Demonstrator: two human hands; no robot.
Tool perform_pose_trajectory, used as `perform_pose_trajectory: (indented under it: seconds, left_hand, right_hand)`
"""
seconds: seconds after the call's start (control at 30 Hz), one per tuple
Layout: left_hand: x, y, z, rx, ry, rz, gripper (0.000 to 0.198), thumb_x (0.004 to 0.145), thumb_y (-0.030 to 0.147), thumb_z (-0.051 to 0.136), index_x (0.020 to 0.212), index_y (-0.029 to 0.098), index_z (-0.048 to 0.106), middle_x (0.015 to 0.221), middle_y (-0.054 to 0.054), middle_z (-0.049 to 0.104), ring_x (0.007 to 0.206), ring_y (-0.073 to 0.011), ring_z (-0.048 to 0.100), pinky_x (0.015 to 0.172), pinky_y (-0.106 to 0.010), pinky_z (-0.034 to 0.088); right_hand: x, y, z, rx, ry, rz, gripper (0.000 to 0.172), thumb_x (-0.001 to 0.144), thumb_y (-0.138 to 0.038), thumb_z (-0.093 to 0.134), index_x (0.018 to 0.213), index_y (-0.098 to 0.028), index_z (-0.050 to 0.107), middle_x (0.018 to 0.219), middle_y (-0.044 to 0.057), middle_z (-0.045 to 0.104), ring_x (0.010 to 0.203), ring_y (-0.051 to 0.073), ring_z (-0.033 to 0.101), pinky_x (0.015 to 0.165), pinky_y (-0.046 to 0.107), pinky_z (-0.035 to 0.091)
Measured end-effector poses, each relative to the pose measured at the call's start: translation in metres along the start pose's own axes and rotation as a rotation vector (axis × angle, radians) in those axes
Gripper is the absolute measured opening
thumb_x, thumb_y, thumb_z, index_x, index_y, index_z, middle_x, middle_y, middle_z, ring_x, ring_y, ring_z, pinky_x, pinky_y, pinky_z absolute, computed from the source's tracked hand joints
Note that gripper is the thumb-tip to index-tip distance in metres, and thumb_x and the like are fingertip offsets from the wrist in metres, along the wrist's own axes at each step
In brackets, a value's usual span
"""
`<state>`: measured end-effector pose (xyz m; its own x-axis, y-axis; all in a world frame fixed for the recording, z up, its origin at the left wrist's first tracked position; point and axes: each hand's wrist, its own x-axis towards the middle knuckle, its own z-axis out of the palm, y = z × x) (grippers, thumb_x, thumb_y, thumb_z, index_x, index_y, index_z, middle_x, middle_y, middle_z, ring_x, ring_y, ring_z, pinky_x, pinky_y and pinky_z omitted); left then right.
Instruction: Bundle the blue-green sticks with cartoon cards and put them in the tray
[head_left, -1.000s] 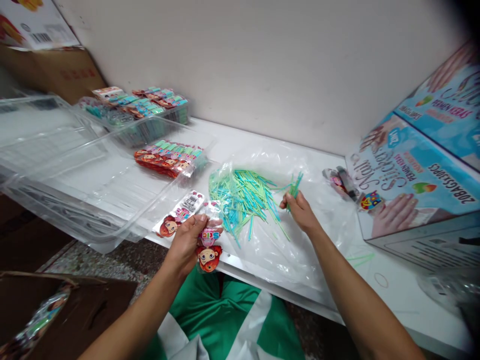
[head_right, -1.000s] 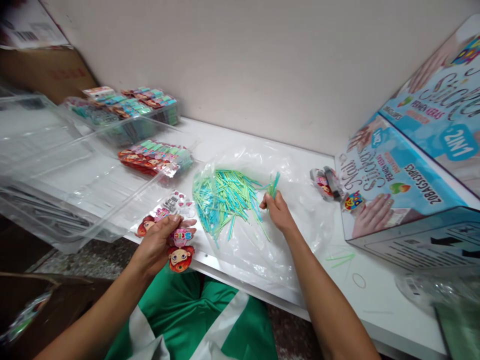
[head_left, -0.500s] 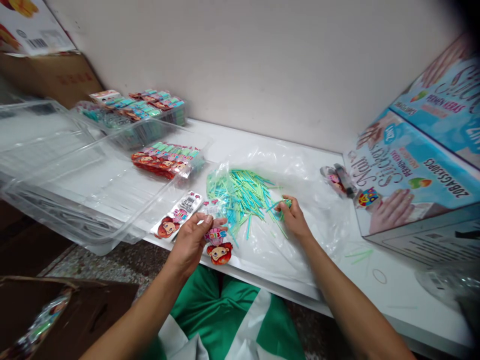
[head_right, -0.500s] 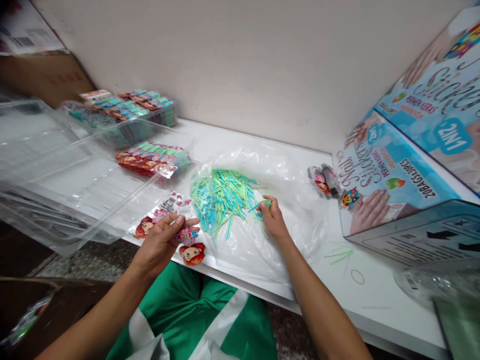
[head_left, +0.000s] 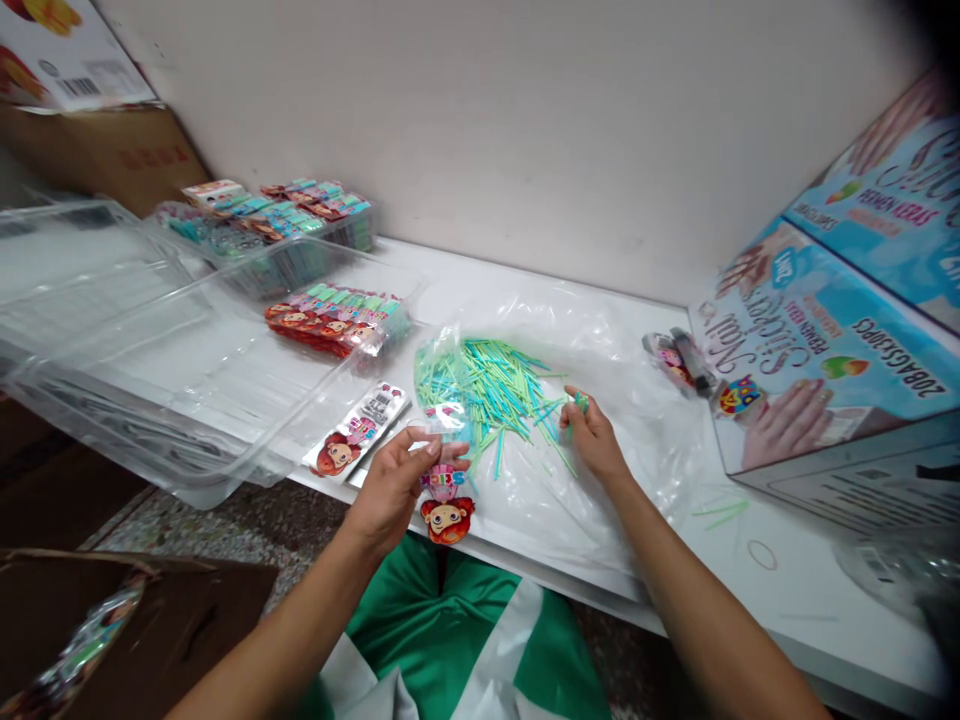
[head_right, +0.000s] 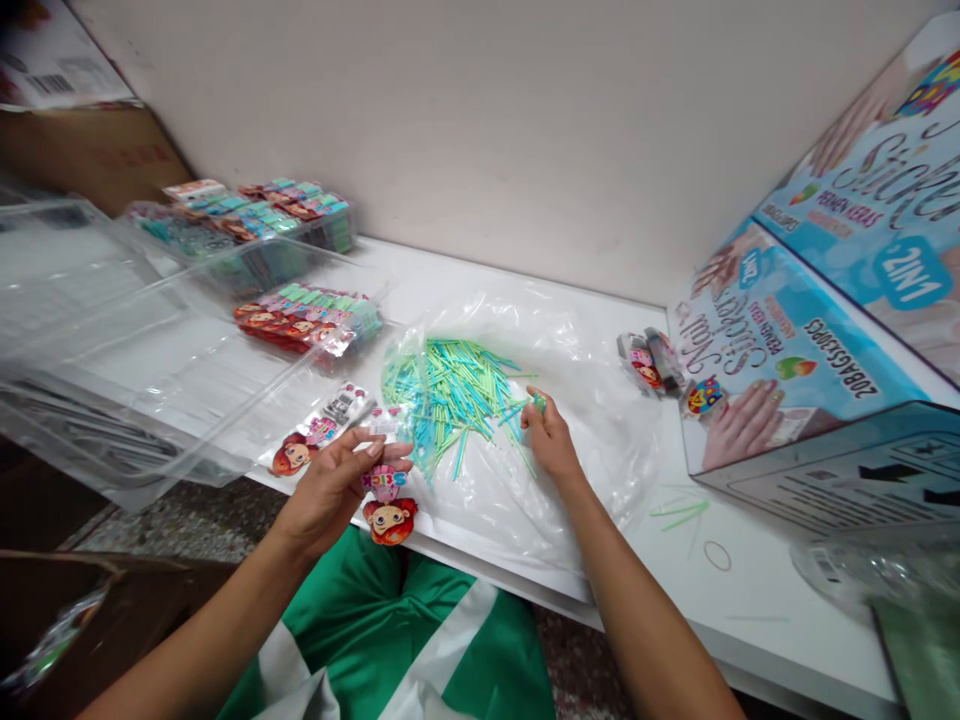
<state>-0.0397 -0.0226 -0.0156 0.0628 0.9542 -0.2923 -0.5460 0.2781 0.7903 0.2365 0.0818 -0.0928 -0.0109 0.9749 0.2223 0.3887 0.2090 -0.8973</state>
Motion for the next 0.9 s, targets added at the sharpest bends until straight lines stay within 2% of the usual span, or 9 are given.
perform_pose_trajectory:
  seconds: [0.1,0.2,0.43,0.53,0.67,0.73,0.83,0.9]
  left_hand:
    - [0.002,-0.004,0.002,0.019,-0.019,-0.021,0.025,0.075,0.023,0.067,0.095,0.012,0.057,0.092,-0.011,0.072,0.076,-0.0184,0.069,0.072,-0.029,0.052]
    - [0.003,-0.007,0.004,0.033,-0.032,-0.034,0.021,0.076,0.023,0.066,0.091,0.009,0.062,0.089,-0.012,0.072,0.077,-0.0186,0.069,0.076,-0.029,0.05]
    - [0.0,-0.009,0.004,0.048,-0.041,-0.049,0.018,0.073,0.02,0.069,0.088,0.012,0.066,0.089,-0.009,0.073,0.082,-0.0202,0.068,0.081,-0.032,0.049]
    - [0.0,-0.01,0.002,0.048,-0.056,-0.05,0.019,0.072,0.021,0.07,0.089,0.012,0.066,0.088,-0.008,0.072,0.081,-0.02,0.068,0.081,-0.033,0.049]
    - [0.002,-0.014,0.002,0.097,-0.059,-0.036,0.022,0.072,0.025,0.07,0.09,0.012,0.066,0.089,-0.009,0.072,0.079,-0.02,0.068,0.079,-0.032,0.049]
    - [0.004,-0.016,0.004,0.143,-0.068,-0.02,0.024,0.072,0.028,0.07,0.09,0.012,0.066,0.089,-0.011,0.072,0.079,-0.0207,0.068,0.077,-0.033,0.05]
    - [0.008,-0.021,0.008,0.201,-0.083,-0.017,0.027,0.071,0.032,0.07,0.089,0.012,0.067,0.09,-0.012,0.072,0.078,-0.0216,0.068,0.073,-0.033,0.051]
    - [0.009,-0.022,0.011,0.216,-0.098,-0.018,0.028,0.07,0.033,0.071,0.088,0.012,0.068,0.09,-0.012,0.072,0.078,-0.0215,0.068,0.073,-0.033,0.052]
  right_hand:
    - [0.001,-0.009,-0.001,0.022,-0.014,-0.019,0.034,0.088,-0.045,0.043,0.107,-0.018,0.053,0.076,0.001,0.057,0.076,0.015,0.056,0.081,0.033,0.044]
    - [0.001,-0.014,-0.001,0.049,-0.007,-0.03,0.03,0.089,-0.046,0.04,0.098,-0.02,0.051,0.079,0.001,0.058,0.078,0.015,0.058,0.08,0.033,0.045]
    - [-0.006,0.007,0.004,0.011,0.049,0.024,0.03,0.088,-0.051,0.038,0.091,-0.022,0.046,0.081,0.002,0.059,0.08,0.017,0.058,0.081,0.036,0.044]
    - [-0.01,0.007,0.006,-0.027,0.043,0.042,0.031,0.089,-0.051,0.037,0.088,-0.021,0.046,0.083,0.003,0.059,0.08,0.017,0.056,0.08,0.035,0.043]
    - [-0.017,-0.025,0.007,-0.068,-0.021,0.023,0.03,0.09,-0.049,0.038,0.085,-0.021,0.047,0.075,0.001,0.056,0.074,0.016,0.054,0.076,0.031,0.042]
    - [-0.023,-0.052,0.01,-0.076,-0.168,-0.018,0.028,0.092,-0.046,0.034,0.087,-0.021,0.047,0.07,-0.001,0.052,0.068,0.015,0.052,0.071,0.029,0.043]
    - [-0.034,-0.093,0.015,-0.058,-0.381,-0.036,0.027,0.094,-0.041,0.033,0.103,-0.02,0.048,0.067,-0.002,0.048,0.065,0.014,0.05,0.066,0.027,0.042]
    - [-0.041,-0.112,0.02,-0.076,-0.518,-0.055,0.026,0.094,-0.041,0.033,0.1,-0.02,0.049,0.069,-0.002,0.049,0.066,0.014,0.05,0.066,0.027,0.042]
